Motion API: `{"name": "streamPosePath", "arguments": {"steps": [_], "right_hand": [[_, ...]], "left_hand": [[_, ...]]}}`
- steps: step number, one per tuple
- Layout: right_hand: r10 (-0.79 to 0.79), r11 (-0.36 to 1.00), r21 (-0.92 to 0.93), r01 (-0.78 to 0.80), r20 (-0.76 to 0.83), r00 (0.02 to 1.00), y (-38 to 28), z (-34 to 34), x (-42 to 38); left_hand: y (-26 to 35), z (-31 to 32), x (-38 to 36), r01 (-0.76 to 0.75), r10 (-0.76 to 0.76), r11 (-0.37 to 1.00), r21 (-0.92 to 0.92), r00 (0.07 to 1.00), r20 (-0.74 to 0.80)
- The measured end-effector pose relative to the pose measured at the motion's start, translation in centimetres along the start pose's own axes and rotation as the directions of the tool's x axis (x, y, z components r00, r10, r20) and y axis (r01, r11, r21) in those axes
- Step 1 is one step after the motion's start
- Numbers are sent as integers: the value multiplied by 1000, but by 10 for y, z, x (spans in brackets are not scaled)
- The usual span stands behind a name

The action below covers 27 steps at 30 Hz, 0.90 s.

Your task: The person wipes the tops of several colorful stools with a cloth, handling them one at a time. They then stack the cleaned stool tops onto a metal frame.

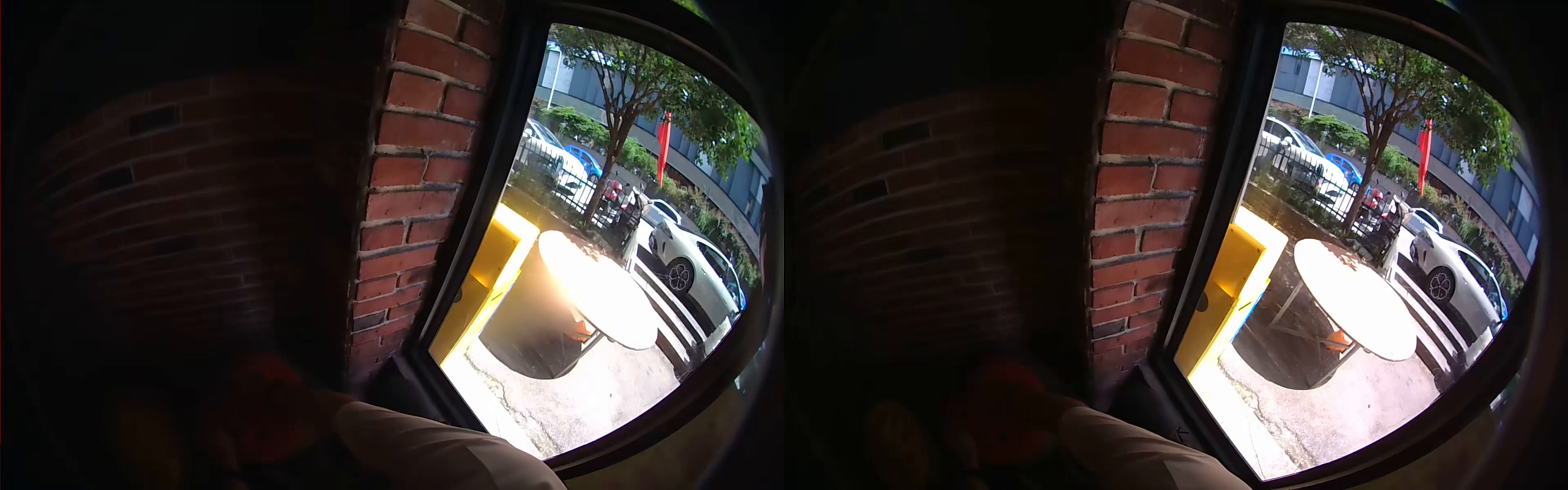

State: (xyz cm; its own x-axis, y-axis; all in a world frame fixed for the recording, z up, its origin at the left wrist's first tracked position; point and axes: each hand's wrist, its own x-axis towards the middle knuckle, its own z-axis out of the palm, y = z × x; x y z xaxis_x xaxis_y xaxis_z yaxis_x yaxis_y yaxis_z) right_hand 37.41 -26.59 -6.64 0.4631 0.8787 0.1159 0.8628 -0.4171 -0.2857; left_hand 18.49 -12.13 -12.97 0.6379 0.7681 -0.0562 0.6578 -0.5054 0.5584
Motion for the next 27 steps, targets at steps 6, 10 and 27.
{"name": "streamPosePath", "arguments": {"steps": [6,10,27], "right_hand": [[231,971,-68,-228,44,972,-6,-22,-9],[248,968,-67,-243,84,965,-2,-27,-25],[348,926,-128,-355,-69,935,-14,-18,-115]], "left_hand": [[49,-41,-28,105,-112,974,-201,993,-22],[28,-16,-15,74,-80,974,-213,997,-19],[48,-44,-32,139,-130,962,-235,990,54]]}}
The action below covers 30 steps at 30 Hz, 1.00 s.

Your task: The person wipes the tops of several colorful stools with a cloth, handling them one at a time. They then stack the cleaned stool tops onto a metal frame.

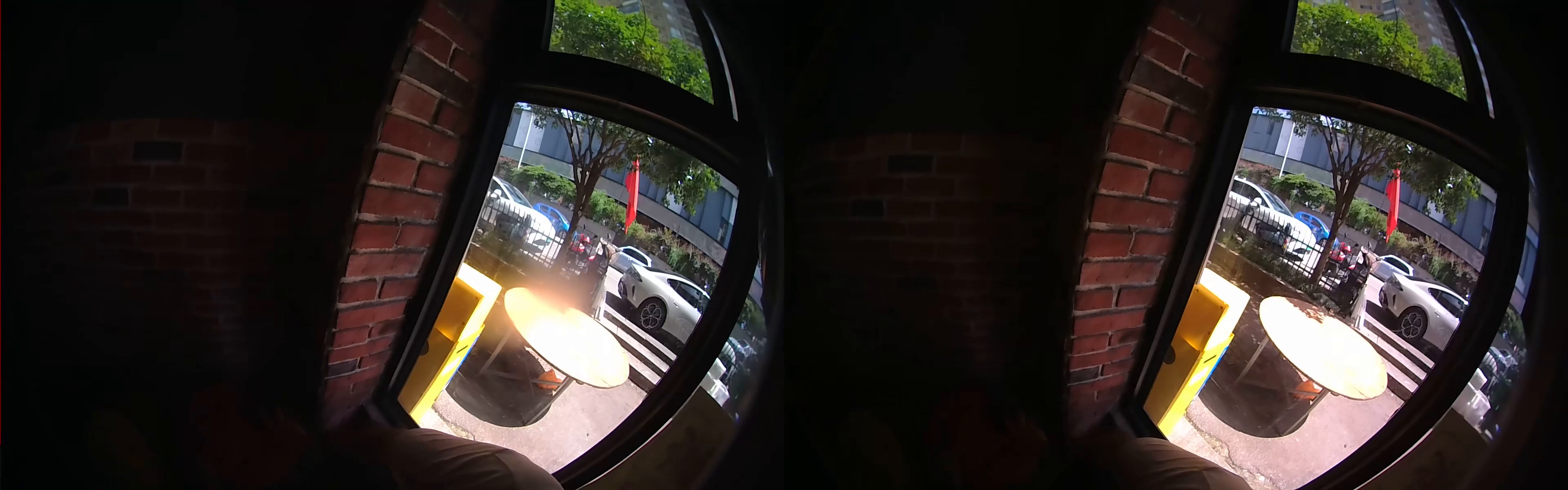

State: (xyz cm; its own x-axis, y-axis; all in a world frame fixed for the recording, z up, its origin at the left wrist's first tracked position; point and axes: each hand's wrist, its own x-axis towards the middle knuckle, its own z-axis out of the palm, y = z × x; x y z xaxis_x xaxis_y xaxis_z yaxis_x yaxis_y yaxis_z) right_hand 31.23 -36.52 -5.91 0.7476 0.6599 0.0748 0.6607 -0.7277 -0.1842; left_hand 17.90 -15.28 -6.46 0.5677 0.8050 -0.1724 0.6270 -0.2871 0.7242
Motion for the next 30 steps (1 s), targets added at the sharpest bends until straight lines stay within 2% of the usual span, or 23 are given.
{"name": "streamPosePath", "arguments": {"steps": [2,3,4,5,7,8,10,12,13,16,19,20,22,23,24,26,29,30], "right_hand": [[61,997,-41,-67,-134,989,4,19,-19],[81,990,-93,-109,-269,960,8,30,-26],[95,978,-131,-159,-400,912,10,40,-33],[-44,951,-263,-164,-638,769,11,61,-32],[-82,943,-331,-29,-315,945,21,65,-7],[-105,937,-346,53,-133,986,32,61,14],[-148,916,-332,223,237,960,44,48,47],[39,998,-49,-29,236,971,29,12,55],[134,982,92,-162,259,957,24,-5,59],[-24,999,-17,30,275,961,20,-24,75],[29,988,146,-59,201,979,11,-21,103],[-97,995,20,96,273,957,10,-34,105],[-307,886,-195,422,435,846,-6,-99,84],[-200,965,-92,245,347,916,-6,-80,91],[-134,990,-8,143,312,941,-4,-63,95],[-114,993,36,108,298,948,1,-51,96],[-115,993,34,110,279,953,6,-44,87],[-107,994,32,102,262,959,8,-41,80]], "left_hand": [[-2,3,0,14,-14,1000,-6,1000,-7],[-3,1,-1,24,-24,1000,2,1000,-6],[-2,-3,-3,36,-36,999,12,999,-5],[0,-8,-5,29,-29,1000,6,999,14],[13,-17,-12,20,-20,1000,1,998,56],[10,-14,-8,21,-22,1000,13,999,50],[2,-4,2,21,-23,999,35,999,40],[6,-7,-4,6,-7,999,41,1000,24],[8,-9,-6,-2,1,999,45,1000,16],[10,-8,-1,-30,29,999,42,999,22],[0,3,7,23,-22,999,-33,999,35],[-1,5,10,17,-17,1000,9,1000,16],[2,5,9,4,-1,996,92,1000,-31],[8,-1,3,-4,4,996,94,1000,-4],[7,0,6,18,-18,996,87,1000,0],[-1,6,7,72,-73,995,73,997,16],[25,-9,-13,179,-181,981,71,983,32],[16,-7,-11,119,-120,992,42,992,31]]}}
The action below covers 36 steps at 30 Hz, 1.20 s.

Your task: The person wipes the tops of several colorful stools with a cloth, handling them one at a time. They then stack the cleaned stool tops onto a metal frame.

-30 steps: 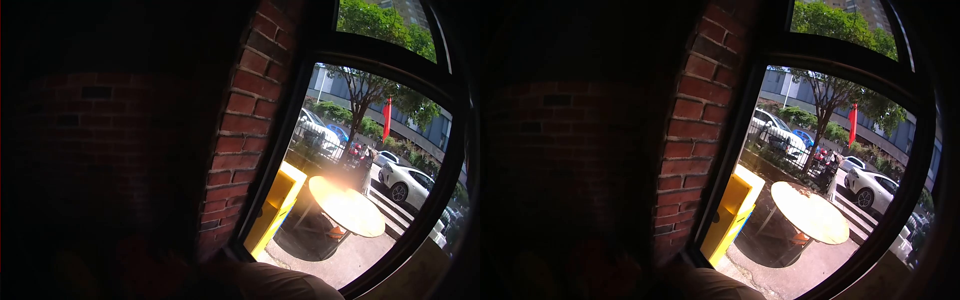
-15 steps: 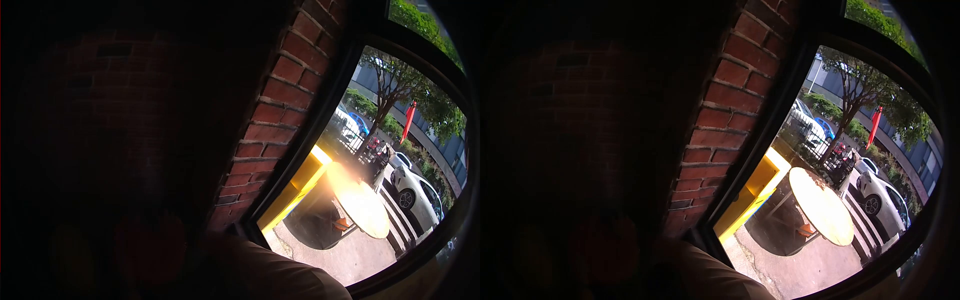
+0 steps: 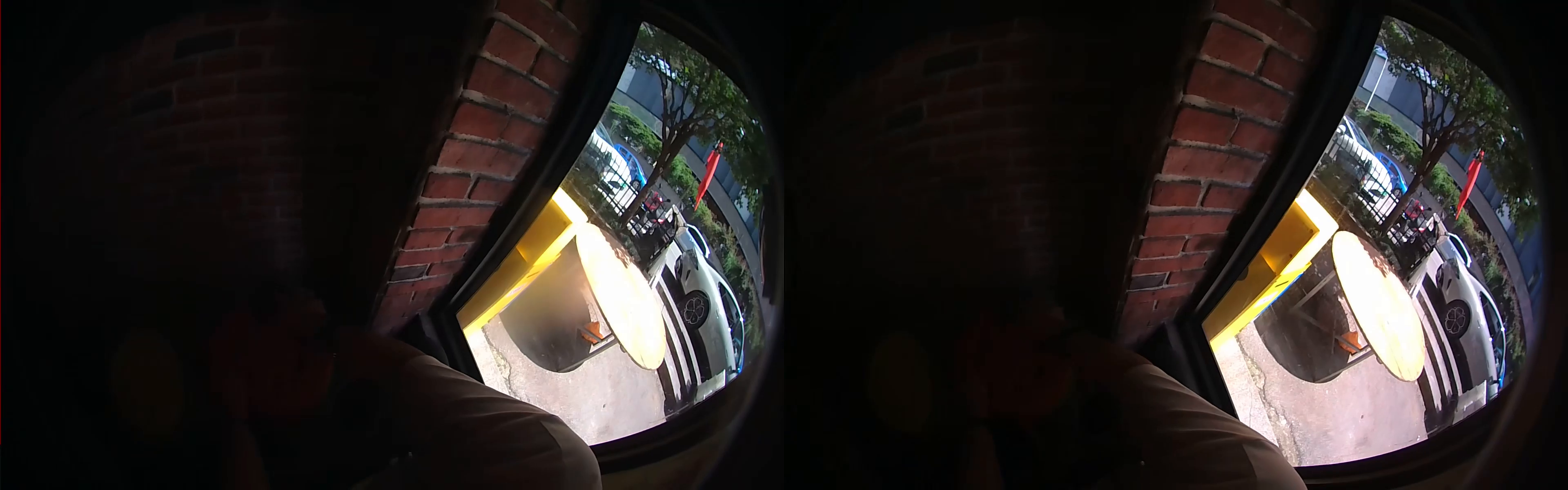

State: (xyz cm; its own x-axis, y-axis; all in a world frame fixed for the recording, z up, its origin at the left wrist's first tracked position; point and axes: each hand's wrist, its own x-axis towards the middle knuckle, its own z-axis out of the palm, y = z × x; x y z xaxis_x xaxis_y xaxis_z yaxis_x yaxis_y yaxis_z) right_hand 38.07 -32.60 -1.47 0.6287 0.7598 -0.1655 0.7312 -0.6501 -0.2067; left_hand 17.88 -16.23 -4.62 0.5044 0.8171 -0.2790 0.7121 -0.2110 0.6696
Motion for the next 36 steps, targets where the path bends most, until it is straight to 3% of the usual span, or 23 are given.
{"name": "streamPosePath", "arguments": {"steps": [2,5,7,9,11,14,17,19,20,22,24,26,27,29,31,34,36], "right_hand": [[27,1000,5,-26,-38,999,7,12,-10],[102,995,13,-101,-148,984,24,44,-22],[247,968,38,-249,-333,910,30,84,-23],[422,897,140,-419,-552,719,23,124,-12],[565,795,298,-529,-682,464,17,142,3],[641,761,314,-568,-499,582,13,103,8],[152,929,-164,-332,-648,746,45,125,29],[243,965,-24,-262,-297,923,37,71,34],[245,969,53,-241,-97,965,34,50,32],[157,987,33,-154,-89,984,32,45,24],[69,997,-36,-72,-70,995,32,41,8],[-24,988,-154,19,-34,999,33,37,-10],[8,994,-108,-12,-35,999,37,41,-15],[68,997,-17,-69,-12,998,48,62,-24],[204,978,40,-203,-44,978,63,99,-25],[374,915,168,-368,-10,927,27,62,-35],[356,930,116,-348,-54,933,32,65,-18]], "left_hand": [[-17,11,14,-126,126,990,-58,992,-5],[-22,17,25,-115,116,992,-54,993,5],[-5,2,12,-63,64,998,-32,997,43],[6,-6,2,-62,61,997,40,998,16],[3,-1,10,-43,44,996,78,999,-6],[-3,7,20,-34,38,994,108,999,-34],[-13,12,24,-63,68,992,112,997,-44],[-19,15,26,-92,98,989,120,994,-52],[-23,16,26,-108,116,986,129,991,-59],[-31,18,27,-161,174,972,173,982,-66],[-42,24,28,-299,326,909,292,944,-48],[-48,21,31,-490,551,739,462,834,4],[-47,20,31,-552,630,654,518,776,32],[-44,20,33,-584,657,595,552,749,83],[-43,21,36,-530,560,631,566,817,139],[-31,17,37,-434,432,611,662,884,180],[-51,37,49,-410,545,593,693,838,28]]}}
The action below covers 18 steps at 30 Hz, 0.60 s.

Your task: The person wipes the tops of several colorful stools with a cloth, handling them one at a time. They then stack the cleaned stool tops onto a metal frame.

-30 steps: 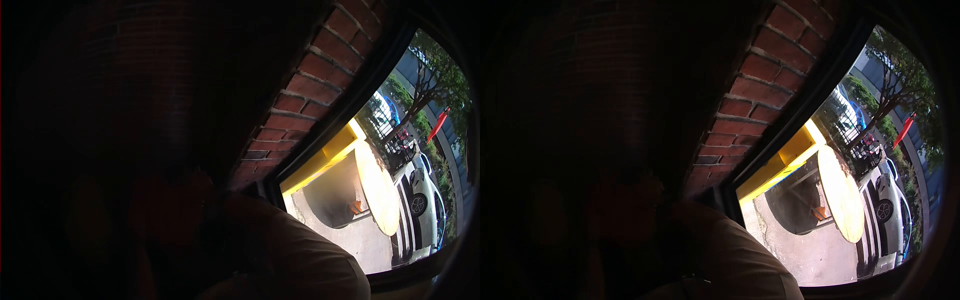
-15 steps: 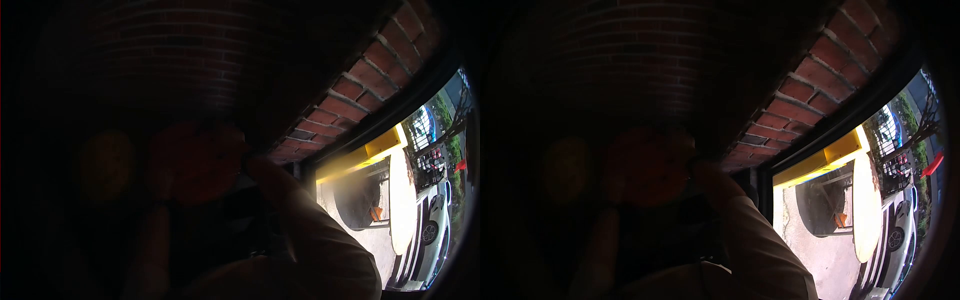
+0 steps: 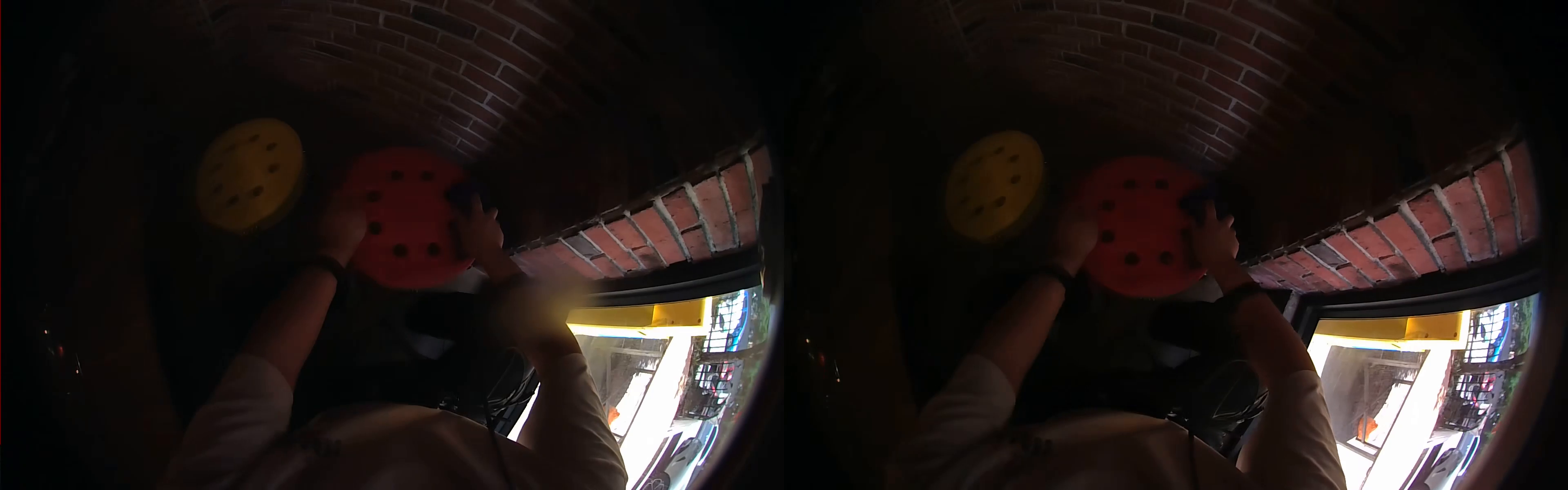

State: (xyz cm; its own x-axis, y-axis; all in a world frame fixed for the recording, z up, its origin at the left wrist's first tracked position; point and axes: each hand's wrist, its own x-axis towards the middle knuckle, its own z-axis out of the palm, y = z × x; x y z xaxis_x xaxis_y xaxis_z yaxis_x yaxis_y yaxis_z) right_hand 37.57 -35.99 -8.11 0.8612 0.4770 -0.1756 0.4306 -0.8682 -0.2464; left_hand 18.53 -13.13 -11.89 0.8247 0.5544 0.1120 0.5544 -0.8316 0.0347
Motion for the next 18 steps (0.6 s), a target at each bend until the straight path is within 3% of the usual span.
{"name": "streamPosePath", "arguments": {"steps": [1,2,4,11,18], "right_hand": [[-18,1000,-10,18,-15,1000,-1,-1,8],[-35,999,-22,34,-34,999,-3,-3,18],[-85,995,-57,83,-31,996,-9,-5,37],[-103,995,-14,103,-15,995,-23,-15,74],[-94,993,-84,87,-80,992,-6,-4,15]], "left_hand": [[1,3,1,35,-40,998,-61,996,-84],[3,6,3,190,-213,950,-248,974,-71],[16,-8,4,441,-513,689,-576,857,43],[15,-18,7,439,-504,699,-564,863,48],[16,-8,4,445,-517,682,-580,854,47]]}}
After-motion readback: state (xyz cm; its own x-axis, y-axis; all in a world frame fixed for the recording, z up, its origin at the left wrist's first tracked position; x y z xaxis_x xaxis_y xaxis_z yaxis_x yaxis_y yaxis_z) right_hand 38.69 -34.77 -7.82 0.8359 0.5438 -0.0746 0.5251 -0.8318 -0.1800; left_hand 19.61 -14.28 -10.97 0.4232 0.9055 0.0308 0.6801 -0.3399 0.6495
